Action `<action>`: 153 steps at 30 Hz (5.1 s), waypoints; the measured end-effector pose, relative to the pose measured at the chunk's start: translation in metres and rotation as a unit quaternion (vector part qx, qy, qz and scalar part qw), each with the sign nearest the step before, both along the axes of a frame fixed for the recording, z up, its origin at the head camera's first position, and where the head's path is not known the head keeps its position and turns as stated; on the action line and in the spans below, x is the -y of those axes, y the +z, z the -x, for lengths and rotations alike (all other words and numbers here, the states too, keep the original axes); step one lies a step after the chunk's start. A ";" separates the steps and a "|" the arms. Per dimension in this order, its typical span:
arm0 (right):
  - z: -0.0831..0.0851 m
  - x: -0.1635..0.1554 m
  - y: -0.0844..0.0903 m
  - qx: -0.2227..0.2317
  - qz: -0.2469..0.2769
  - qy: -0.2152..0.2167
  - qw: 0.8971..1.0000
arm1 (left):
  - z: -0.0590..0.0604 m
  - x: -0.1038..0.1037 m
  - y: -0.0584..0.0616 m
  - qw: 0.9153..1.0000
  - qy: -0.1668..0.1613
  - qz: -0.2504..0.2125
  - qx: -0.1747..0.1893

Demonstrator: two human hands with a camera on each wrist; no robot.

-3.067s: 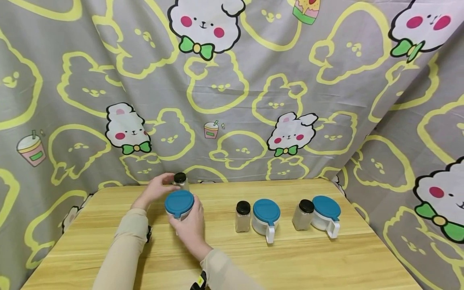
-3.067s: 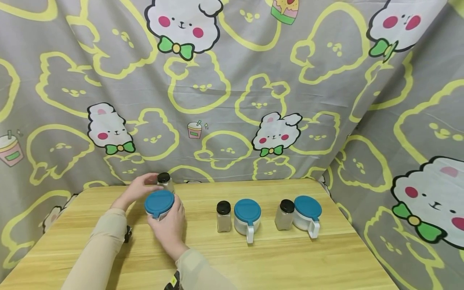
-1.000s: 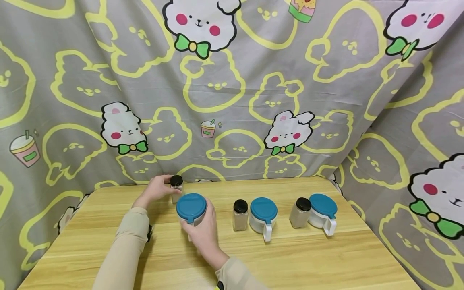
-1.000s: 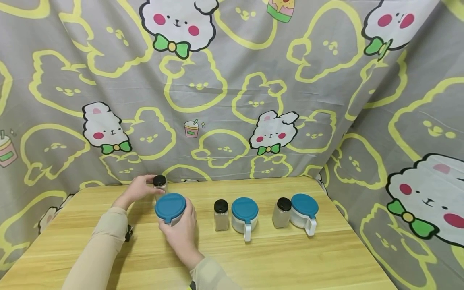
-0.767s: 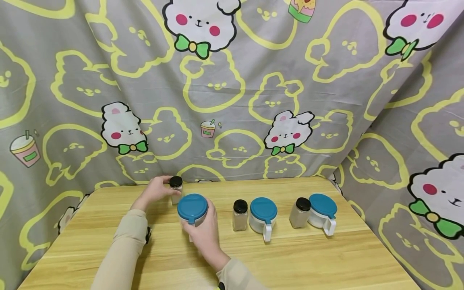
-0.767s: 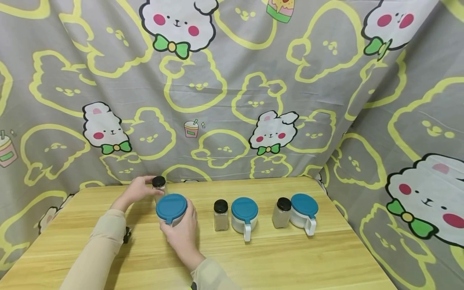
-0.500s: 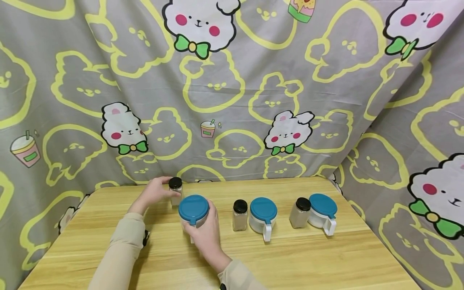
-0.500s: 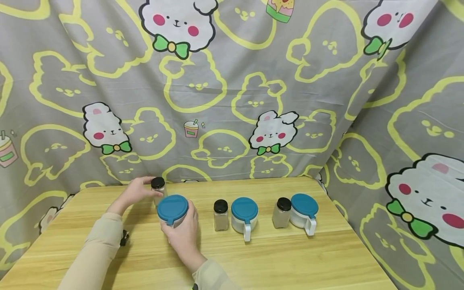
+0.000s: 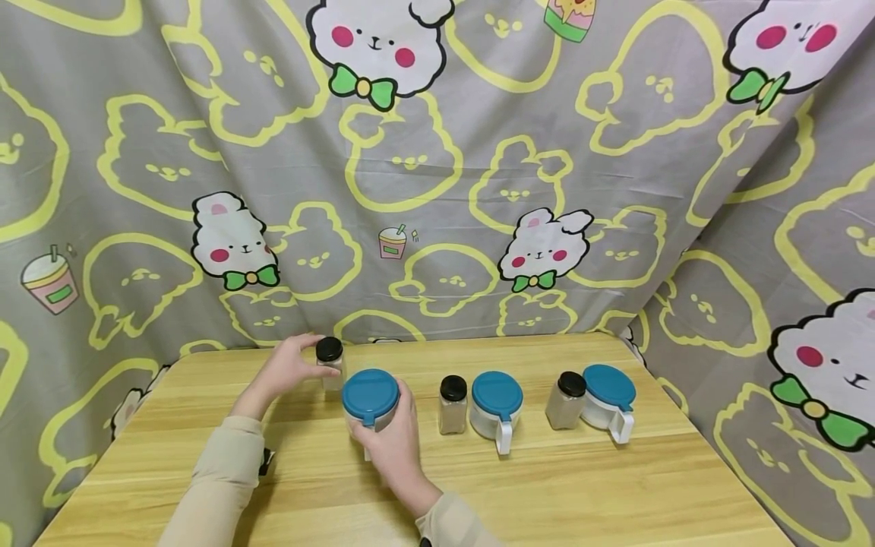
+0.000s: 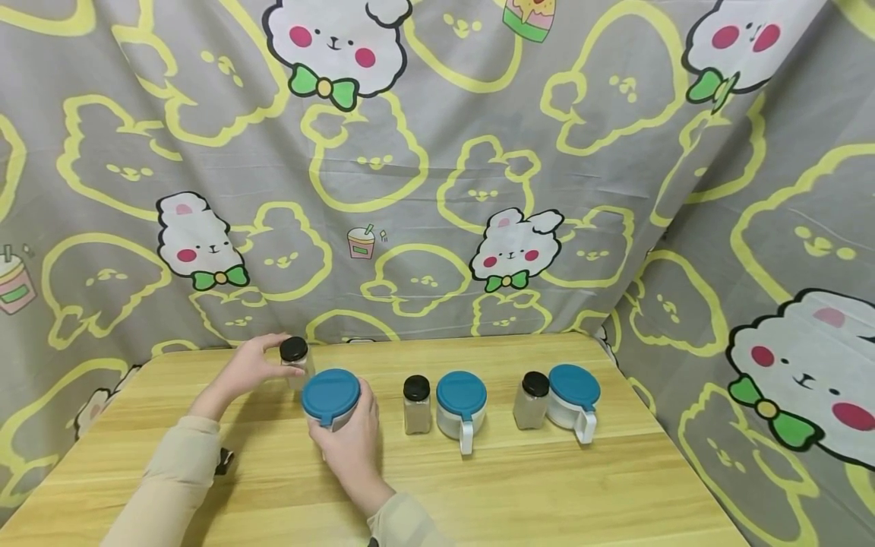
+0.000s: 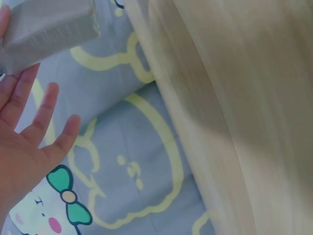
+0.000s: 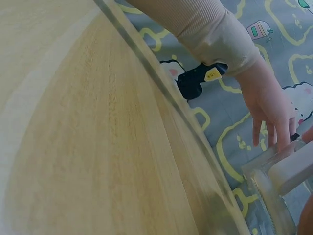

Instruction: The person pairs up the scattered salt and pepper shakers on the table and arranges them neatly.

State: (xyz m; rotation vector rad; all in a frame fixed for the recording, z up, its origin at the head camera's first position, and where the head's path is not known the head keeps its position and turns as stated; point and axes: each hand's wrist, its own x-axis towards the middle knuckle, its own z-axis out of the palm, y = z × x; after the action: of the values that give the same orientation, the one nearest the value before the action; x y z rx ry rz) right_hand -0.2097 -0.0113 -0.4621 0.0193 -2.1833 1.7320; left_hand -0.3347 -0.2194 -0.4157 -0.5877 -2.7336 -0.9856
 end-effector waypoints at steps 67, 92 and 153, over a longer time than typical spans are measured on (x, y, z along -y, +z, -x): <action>0.004 0.002 -0.018 0.007 -0.029 -0.032 0.999 | -0.075 0.005 0.006 0.998 0.003 0.037 -0.045; 0.005 0.003 -0.024 0.001 -0.041 -0.026 0.999 | -0.074 0.004 -0.004 0.999 -0.027 0.040 -0.002; 0.004 0.004 -0.027 0.009 -0.067 -0.010 0.998 | -0.076 0.001 -0.009 0.997 -0.030 0.049 0.058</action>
State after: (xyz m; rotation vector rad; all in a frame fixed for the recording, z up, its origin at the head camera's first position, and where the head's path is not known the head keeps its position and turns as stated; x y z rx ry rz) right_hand -0.2137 -0.0155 -0.4888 0.0151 -2.3014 1.5793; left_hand -0.2586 -0.2205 -0.4243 -0.6507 -2.8964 -0.9302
